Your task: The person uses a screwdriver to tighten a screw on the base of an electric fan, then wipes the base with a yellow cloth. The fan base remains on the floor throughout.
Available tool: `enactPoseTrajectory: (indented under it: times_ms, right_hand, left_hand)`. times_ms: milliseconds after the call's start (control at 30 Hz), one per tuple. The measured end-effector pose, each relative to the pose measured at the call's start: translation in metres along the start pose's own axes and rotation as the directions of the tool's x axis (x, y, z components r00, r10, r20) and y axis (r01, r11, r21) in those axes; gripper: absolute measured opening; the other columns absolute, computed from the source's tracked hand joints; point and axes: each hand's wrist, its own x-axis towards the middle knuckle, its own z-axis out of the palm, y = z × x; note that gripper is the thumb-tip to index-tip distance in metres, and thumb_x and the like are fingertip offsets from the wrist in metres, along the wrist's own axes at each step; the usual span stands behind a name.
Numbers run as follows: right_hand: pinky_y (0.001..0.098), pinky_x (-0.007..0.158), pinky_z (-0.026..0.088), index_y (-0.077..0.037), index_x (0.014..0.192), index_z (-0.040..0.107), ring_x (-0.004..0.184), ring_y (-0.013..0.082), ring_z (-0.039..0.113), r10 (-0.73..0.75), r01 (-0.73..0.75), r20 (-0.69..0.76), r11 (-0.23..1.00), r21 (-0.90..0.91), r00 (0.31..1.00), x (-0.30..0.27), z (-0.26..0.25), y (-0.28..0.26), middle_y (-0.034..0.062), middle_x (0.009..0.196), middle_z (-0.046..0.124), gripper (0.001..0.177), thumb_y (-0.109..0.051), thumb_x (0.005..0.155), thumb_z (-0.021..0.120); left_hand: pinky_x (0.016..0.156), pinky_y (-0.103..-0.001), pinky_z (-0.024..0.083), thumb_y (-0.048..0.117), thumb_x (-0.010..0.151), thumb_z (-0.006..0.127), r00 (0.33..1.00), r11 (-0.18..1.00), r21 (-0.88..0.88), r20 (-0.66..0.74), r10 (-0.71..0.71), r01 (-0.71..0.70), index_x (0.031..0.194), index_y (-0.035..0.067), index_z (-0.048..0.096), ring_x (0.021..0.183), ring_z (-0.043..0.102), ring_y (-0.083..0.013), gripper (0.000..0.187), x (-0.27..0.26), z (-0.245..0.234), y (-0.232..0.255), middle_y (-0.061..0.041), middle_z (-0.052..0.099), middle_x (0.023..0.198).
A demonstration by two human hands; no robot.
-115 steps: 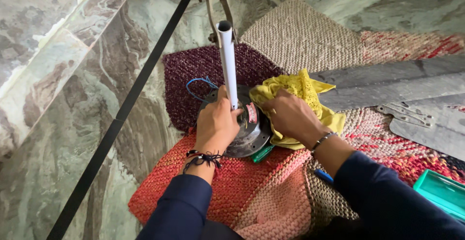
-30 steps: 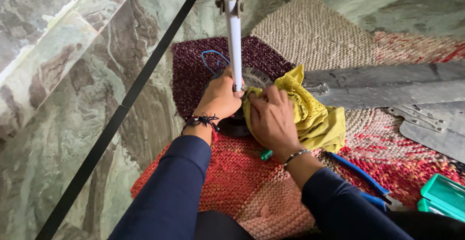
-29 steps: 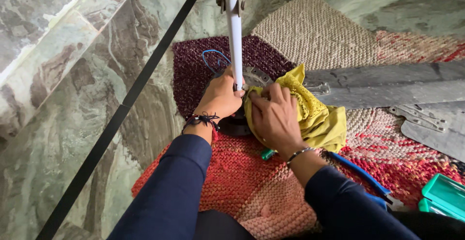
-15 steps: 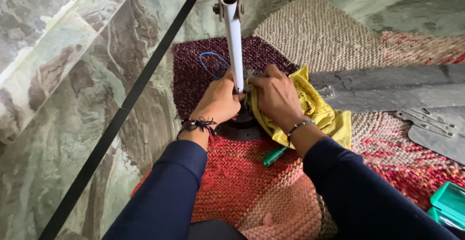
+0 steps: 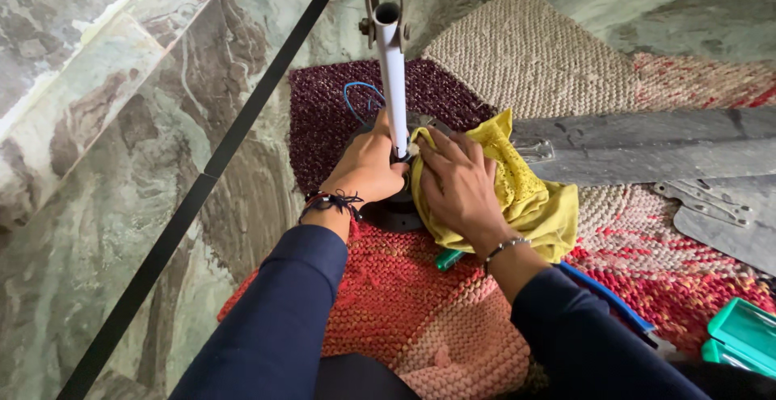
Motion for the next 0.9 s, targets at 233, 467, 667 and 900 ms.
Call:
enactPoseTrajectory:
  times_ms: [233, 467, 667, 900]
  right_hand:
    - [0.0452, 0.089, 0.038, -0.014, 0.119, 0.075, 0.108, 0.0274, 0.053, 0.036, -0.039, 0.089, 0.999, 0.037, 0.995, -0.023, -0.021, -0.029, 0.0078, 0.125, 0.059, 0.036, -0.025, 0.085, 0.071]
    - [0.0429, 0.083, 0.04, -0.015, 0.128, 0.072, 0.099, 0.0264, 0.055, -0.01, 0.018, 0.153, 0.998, -0.053, 0.988, -0.02, -0.034, -0.032, 0.0068, 0.114, 0.058, 0.037, -0.022, 0.092, 0.066]
    - [0.0488, 0.079, 0.04, -0.016, 0.131, 0.069, 0.093, 0.0279, 0.055, 0.113, -0.077, 0.158, 0.972, -0.222, 0.981, -0.001, -0.026, -0.032, 0.0112, 0.102, 0.051, 0.04, -0.026, 0.093, 0.059]
    - [0.0602, 0.093, 0.038, -0.021, 0.137, 0.063, 0.118, 0.0341, 0.049, 0.003, 0.087, 0.351, 0.966, -0.242, 0.937, 0.035, -0.019, 0.004, 0.0167, 0.133, 0.05, 0.051, -0.033, 0.088, 0.055]
  left_hand:
    - [0.092, -0.042, 0.056, 0.008, 0.084, 0.073, 0.999, 0.998, 0.055, 0.028, -0.042, 0.041, 0.131, 0.02, 0.051, 0.105, 0.07, -0.0345, 0.054, 0.002, 0.002, -0.005, -0.013, 0.072, 0.11]
    - [0.093, -0.04, 0.057, 0.01, 0.083, 0.076, 0.999, 0.997, 0.076, 0.039, -0.031, 0.027, 0.118, 0.015, 0.062, 0.106, 0.071, -0.0308, 0.038, 0.004, 0.002, -0.003, -0.011, 0.073, 0.111]
    - [0.093, -0.041, 0.056, 0.01, 0.083, 0.076, 0.999, 0.997, 0.074, 0.046, -0.022, 0.019, 0.12, 0.015, 0.063, 0.106, 0.07, -0.0319, 0.04, 0.007, 0.0, -0.005, -0.011, 0.073, 0.111]
    - [0.09, -0.043, 0.056, 0.008, 0.081, 0.077, 0.999, 0.999, 0.039, 0.044, 0.026, -0.028, 0.121, 0.015, 0.061, 0.104, 0.07, -0.0346, 0.043, 0.007, -0.004, -0.003, -0.013, 0.074, 0.107]
